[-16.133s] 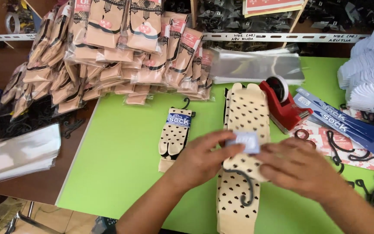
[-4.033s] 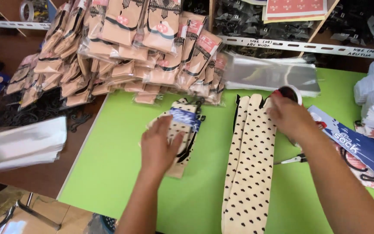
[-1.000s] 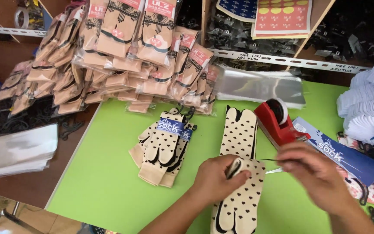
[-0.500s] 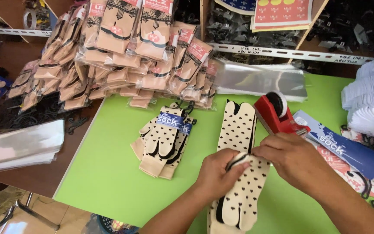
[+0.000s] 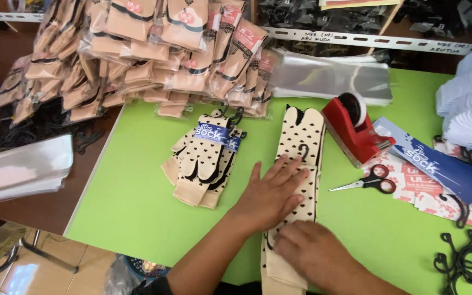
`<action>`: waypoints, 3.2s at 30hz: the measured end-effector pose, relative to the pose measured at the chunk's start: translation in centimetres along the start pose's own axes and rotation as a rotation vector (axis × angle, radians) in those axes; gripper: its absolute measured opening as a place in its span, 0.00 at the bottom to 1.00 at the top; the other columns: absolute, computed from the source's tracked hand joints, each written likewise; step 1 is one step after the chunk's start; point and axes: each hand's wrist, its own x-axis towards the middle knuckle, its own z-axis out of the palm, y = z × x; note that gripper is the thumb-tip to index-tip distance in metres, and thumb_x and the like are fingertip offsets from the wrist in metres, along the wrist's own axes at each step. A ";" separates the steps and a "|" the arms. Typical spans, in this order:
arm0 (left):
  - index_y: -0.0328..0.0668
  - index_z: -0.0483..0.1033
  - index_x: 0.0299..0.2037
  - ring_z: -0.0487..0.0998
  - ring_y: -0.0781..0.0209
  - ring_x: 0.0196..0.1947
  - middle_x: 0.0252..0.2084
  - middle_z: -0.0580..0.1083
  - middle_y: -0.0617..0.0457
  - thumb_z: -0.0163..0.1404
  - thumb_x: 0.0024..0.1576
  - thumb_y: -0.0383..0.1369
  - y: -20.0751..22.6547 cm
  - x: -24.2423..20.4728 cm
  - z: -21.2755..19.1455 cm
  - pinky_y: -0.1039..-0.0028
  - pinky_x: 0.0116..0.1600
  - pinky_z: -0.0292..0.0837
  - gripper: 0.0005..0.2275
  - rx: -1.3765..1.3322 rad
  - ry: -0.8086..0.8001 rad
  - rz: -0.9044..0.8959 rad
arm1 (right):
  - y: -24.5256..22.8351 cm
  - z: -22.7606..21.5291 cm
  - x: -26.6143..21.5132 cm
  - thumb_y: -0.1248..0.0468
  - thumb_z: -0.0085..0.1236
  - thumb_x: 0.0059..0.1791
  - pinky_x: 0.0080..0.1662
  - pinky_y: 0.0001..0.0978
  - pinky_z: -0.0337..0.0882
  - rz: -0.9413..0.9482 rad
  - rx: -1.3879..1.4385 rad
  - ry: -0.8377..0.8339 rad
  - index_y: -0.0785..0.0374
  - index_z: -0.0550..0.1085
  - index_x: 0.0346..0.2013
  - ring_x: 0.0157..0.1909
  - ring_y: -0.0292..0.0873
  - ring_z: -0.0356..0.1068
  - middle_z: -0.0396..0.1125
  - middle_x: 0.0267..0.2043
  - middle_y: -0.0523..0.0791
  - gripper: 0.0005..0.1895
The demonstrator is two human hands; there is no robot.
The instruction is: Labeling pairs of socks by wrapping a paper band around them and securing it with tape.
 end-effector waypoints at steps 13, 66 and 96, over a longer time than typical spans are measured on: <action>0.46 0.73 0.46 0.76 0.64 0.33 0.34 0.76 0.57 0.58 0.52 0.54 -0.6 -3.2 -0.5 0.70 0.36 0.72 0.23 -0.481 0.227 -0.561 | 29.6 -3.4 -15.5 0.42 0.59 0.50 0.55 0.57 0.64 1.185 -0.315 -0.118 0.54 0.77 0.59 0.59 0.58 0.66 0.69 0.62 0.52 0.29; 0.48 0.85 0.44 0.74 0.69 0.31 0.44 0.82 0.55 0.52 0.58 0.23 -4.9 -0.8 4.6 0.81 0.37 0.72 0.11 -0.979 0.515 -0.393 | 10.0 0.2 -2.2 0.64 0.56 0.49 0.50 0.37 0.75 0.693 0.313 0.002 0.45 0.83 0.48 0.47 0.39 0.74 0.75 0.48 0.39 0.16; 0.37 0.78 0.55 0.77 0.37 0.51 0.57 0.74 0.38 0.53 0.55 0.17 -4.8 -3.8 1.1 0.61 0.37 0.85 0.17 0.029 0.356 0.472 | 9.4 -1.6 -6.3 0.66 0.64 0.42 0.54 0.36 0.76 0.102 0.062 0.069 0.43 0.74 0.52 0.49 0.38 0.75 0.72 0.61 0.33 0.25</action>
